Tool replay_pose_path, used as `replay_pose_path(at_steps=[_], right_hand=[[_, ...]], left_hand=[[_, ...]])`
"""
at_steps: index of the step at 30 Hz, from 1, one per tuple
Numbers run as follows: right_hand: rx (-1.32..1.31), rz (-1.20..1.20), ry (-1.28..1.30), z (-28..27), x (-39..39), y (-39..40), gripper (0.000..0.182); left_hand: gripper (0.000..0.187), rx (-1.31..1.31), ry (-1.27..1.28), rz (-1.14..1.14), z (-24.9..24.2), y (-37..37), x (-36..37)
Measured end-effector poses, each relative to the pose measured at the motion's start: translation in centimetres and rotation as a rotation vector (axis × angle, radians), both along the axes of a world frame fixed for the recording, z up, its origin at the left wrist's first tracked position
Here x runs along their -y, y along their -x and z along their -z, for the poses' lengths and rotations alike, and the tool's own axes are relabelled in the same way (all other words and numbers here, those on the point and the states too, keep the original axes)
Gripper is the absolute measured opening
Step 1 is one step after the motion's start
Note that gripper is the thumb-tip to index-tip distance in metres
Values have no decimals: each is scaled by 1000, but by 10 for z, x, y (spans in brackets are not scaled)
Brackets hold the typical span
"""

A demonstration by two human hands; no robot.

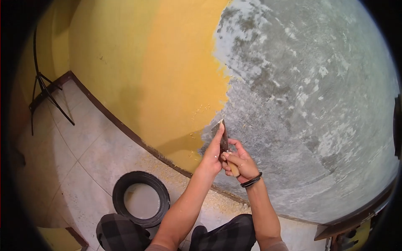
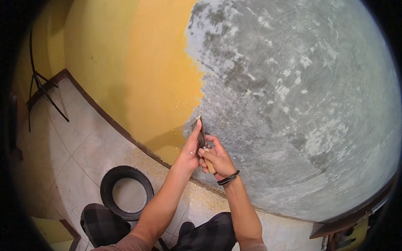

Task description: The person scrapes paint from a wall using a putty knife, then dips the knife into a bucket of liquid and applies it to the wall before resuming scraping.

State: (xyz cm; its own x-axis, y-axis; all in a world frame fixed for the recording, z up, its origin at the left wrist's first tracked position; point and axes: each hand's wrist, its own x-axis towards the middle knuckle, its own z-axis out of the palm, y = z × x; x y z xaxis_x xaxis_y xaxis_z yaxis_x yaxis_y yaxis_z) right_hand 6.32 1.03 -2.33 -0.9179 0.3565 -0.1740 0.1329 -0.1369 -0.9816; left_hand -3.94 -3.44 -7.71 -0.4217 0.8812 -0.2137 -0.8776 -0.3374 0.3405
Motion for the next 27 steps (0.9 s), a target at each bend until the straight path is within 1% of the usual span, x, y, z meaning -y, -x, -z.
replay_pose_path(at_steps=[2,3,4,5,6,8,9,10,11,12,13,14,15,16,17,18,19,20,21,22,24,25,26,27], right_hand=[[19,4,219,7,-4,-4,42],[-2,-3,241,11,-6,-5,42],[32,-16,195,16,-6,-5,43],[66,-29,151,22,-5,-5,43],[51,-37,183,28,-3,-4,43],[98,-87,-55,43,2,0,44],[132,-155,-240,48,3,2,45],[165,-201,-328,46,10,2,45],[199,-254,-414,45,18,4,45],[218,-284,-374,49,24,6,45],[254,-367,-386,53,30,11,41],[281,-444,-404,56,35,16,37],[283,-458,-379,57,44,21,37],[294,-495,-523,57,58,25,36],[300,-527,-673,58,71,30,35],[298,-526,-659,61,82,38,35],[308,-597,-852,66,94,46,30],[316,-668,-1050,74,107,55,26],[348,-809,-1173,91,121,66,24],[375,-948,-1299,109,134,79,23],[483,-1068,-1328,132,163,93,21],[618,-1069,-1244,142,176,97,25],[747,-1052,-1158,150,186,100,29],[682,-1014,-1249,176,194,103,29]], left_hand=[[59,-50,51,-26,10,-9,6],[59,-82,47,1,14,-16,16],[59,-112,48,29,19,-25,27],[57,-101,133,-4,26,-36,34],[57,-116,166,-9,35,-48,41],[54,-21,348,-180,63,-70,53],[47,-9,429,-265,82,-77,59],[47,8,470,-275,97,-81,69],[43,-83,565,-412,110,-79,81],[39,-177,662,-545,118,-78,96],[36,-270,755,-636,121,-73,113],[33,-374,839,-720,123,-61,130],[34,-524,913,-703,129,-46,147],[35,-676,981,-672,142,-32,168],[35,-1011,1189,-481,157,-17,192],[35,-1345,1368,-259,171,0,215],[35,-1405,1503,-51,185,8,234],[35,-1481,1514,179,194,15,250],[32,-1352,1511,412,197,17,254],[33,-1216,1494,632,197,22,257],[32,-1300,1496,597,198,16,261],[33,-1479,1446,589,220,22,265],[33,-1667,1299,576,307,46,273],[35,-1643,1312,580,312,41,276]])
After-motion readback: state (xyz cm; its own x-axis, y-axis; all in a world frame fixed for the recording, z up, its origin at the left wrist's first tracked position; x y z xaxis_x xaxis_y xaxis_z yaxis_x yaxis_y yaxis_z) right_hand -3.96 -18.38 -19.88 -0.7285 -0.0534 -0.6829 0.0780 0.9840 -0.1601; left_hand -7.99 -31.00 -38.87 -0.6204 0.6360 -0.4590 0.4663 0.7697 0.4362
